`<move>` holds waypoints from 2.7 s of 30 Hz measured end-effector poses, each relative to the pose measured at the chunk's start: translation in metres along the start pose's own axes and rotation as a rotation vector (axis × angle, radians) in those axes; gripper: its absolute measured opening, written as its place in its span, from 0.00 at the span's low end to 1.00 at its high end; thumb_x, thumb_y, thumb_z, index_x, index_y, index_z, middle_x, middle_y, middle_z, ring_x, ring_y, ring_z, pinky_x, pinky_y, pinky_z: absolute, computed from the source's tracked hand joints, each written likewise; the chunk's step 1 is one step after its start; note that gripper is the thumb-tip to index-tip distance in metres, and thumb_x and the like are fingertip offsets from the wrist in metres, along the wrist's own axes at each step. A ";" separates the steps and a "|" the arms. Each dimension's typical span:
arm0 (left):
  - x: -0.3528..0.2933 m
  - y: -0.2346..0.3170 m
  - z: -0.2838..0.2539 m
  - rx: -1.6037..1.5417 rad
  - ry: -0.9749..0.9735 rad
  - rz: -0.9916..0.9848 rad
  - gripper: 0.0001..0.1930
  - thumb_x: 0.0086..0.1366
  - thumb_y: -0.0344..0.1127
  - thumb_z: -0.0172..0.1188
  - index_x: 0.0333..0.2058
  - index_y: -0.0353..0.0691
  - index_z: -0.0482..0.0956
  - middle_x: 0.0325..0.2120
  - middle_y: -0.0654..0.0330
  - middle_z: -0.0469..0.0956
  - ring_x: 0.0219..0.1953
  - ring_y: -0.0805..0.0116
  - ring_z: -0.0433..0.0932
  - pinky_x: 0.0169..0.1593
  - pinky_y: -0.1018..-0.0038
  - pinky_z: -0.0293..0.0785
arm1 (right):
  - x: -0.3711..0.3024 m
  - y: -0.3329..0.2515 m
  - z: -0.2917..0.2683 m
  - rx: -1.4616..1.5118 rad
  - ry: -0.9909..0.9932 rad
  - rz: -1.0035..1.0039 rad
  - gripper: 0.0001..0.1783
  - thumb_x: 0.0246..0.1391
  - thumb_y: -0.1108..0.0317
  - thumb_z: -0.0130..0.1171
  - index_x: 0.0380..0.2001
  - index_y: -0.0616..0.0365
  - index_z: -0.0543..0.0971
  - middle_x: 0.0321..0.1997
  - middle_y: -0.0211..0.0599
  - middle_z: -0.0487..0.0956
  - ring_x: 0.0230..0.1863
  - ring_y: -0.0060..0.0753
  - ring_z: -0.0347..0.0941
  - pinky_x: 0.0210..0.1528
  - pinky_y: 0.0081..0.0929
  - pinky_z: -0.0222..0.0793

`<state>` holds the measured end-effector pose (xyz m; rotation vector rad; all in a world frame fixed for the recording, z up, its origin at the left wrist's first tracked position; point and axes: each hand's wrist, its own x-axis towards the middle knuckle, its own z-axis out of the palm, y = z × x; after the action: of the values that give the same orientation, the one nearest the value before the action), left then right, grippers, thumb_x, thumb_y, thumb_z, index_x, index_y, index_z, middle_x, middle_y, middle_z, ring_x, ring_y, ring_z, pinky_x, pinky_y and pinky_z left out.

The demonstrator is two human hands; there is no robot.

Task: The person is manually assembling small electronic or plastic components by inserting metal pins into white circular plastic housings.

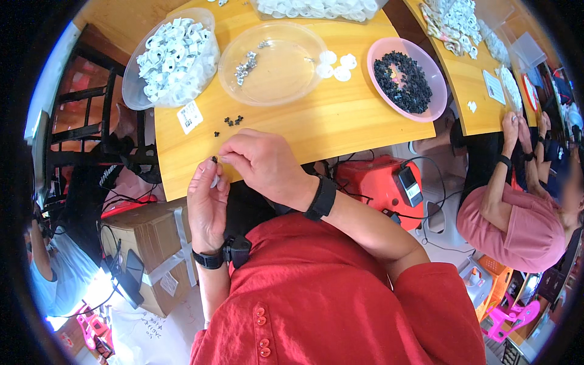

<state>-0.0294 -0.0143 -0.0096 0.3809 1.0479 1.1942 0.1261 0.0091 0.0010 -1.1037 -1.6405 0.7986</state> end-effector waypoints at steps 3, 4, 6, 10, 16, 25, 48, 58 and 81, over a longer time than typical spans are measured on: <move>-0.002 0.001 -0.001 0.016 -0.023 0.007 0.08 0.65 0.32 0.56 0.40 0.38 0.75 0.29 0.66 0.75 0.28 0.80 0.70 0.31 0.85 0.66 | 0.001 0.001 0.003 -0.030 -0.007 -0.075 0.04 0.48 0.75 0.60 0.30 0.60 0.78 0.27 0.39 0.77 0.27 0.39 0.74 0.29 0.27 0.69; -0.003 0.002 -0.001 0.018 -0.046 0.011 0.06 0.64 0.32 0.57 0.38 0.39 0.76 0.29 0.66 0.76 0.30 0.81 0.71 0.34 0.85 0.68 | 0.002 0.001 0.003 -0.029 -0.006 -0.074 0.04 0.48 0.75 0.60 0.30 0.60 0.78 0.27 0.39 0.77 0.27 0.39 0.74 0.29 0.27 0.69; -0.005 0.003 0.001 0.020 -0.070 0.015 0.05 0.63 0.32 0.58 0.36 0.40 0.78 0.29 0.67 0.76 0.31 0.82 0.73 0.36 0.86 0.69 | 0.003 -0.001 0.000 -0.159 -0.082 -0.186 0.05 0.48 0.76 0.58 0.31 0.59 0.77 0.27 0.38 0.76 0.28 0.42 0.74 0.29 0.31 0.69; -0.006 0.003 0.003 0.049 -0.012 0.022 0.05 0.64 0.32 0.58 0.37 0.40 0.78 0.29 0.67 0.76 0.31 0.82 0.72 0.36 0.86 0.69 | 0.005 0.002 -0.002 -0.246 -0.148 -0.256 0.06 0.48 0.76 0.56 0.32 0.59 0.74 0.28 0.38 0.74 0.29 0.43 0.73 0.30 0.34 0.68; -0.007 0.001 0.003 0.014 -0.020 0.037 0.08 0.64 0.32 0.56 0.40 0.37 0.77 0.35 0.62 0.78 0.36 0.78 0.75 0.40 0.82 0.72 | 0.002 0.007 0.005 -0.170 -0.134 -0.202 0.06 0.50 0.75 0.56 0.33 0.59 0.71 0.30 0.40 0.74 0.30 0.45 0.73 0.30 0.35 0.68; -0.006 0.006 0.004 -0.172 -0.129 0.067 0.20 0.69 0.32 0.45 0.56 0.25 0.62 0.54 0.51 0.68 0.50 0.70 0.72 0.54 0.75 0.70 | 0.000 0.003 0.005 0.022 -0.027 -0.059 0.06 0.52 0.73 0.57 0.33 0.60 0.71 0.28 0.42 0.73 0.28 0.44 0.73 0.28 0.32 0.68; -0.011 -0.004 -0.008 0.057 -0.168 0.237 0.18 0.64 0.24 0.53 0.53 0.34 0.69 0.45 0.58 0.76 0.49 0.72 0.74 0.55 0.74 0.69 | -0.007 -0.017 0.012 0.199 0.017 0.026 0.05 0.51 0.73 0.58 0.31 0.62 0.74 0.23 0.42 0.75 0.23 0.38 0.73 0.26 0.28 0.67; -0.021 0.003 0.000 0.287 -0.216 0.446 0.18 0.57 0.22 0.61 0.48 0.31 0.73 0.42 0.59 0.77 0.44 0.73 0.75 0.51 0.76 0.70 | -0.016 -0.033 0.006 0.182 0.098 0.040 0.05 0.51 0.75 0.59 0.31 0.61 0.74 0.26 0.39 0.77 0.24 0.33 0.74 0.27 0.24 0.68; -0.016 0.000 -0.004 0.233 -0.141 0.296 0.14 0.58 0.18 0.58 0.44 0.31 0.76 0.35 0.60 0.79 0.36 0.75 0.77 0.43 0.80 0.75 | -0.017 -0.016 0.013 0.248 -0.073 0.139 0.04 0.54 0.73 0.57 0.31 0.62 0.75 0.20 0.36 0.77 0.19 0.21 0.72 0.21 0.22 0.65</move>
<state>-0.0328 -0.0293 -0.0045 0.8140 1.0342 1.2880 0.1115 -0.0131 0.0051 -1.0290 -1.4885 1.1127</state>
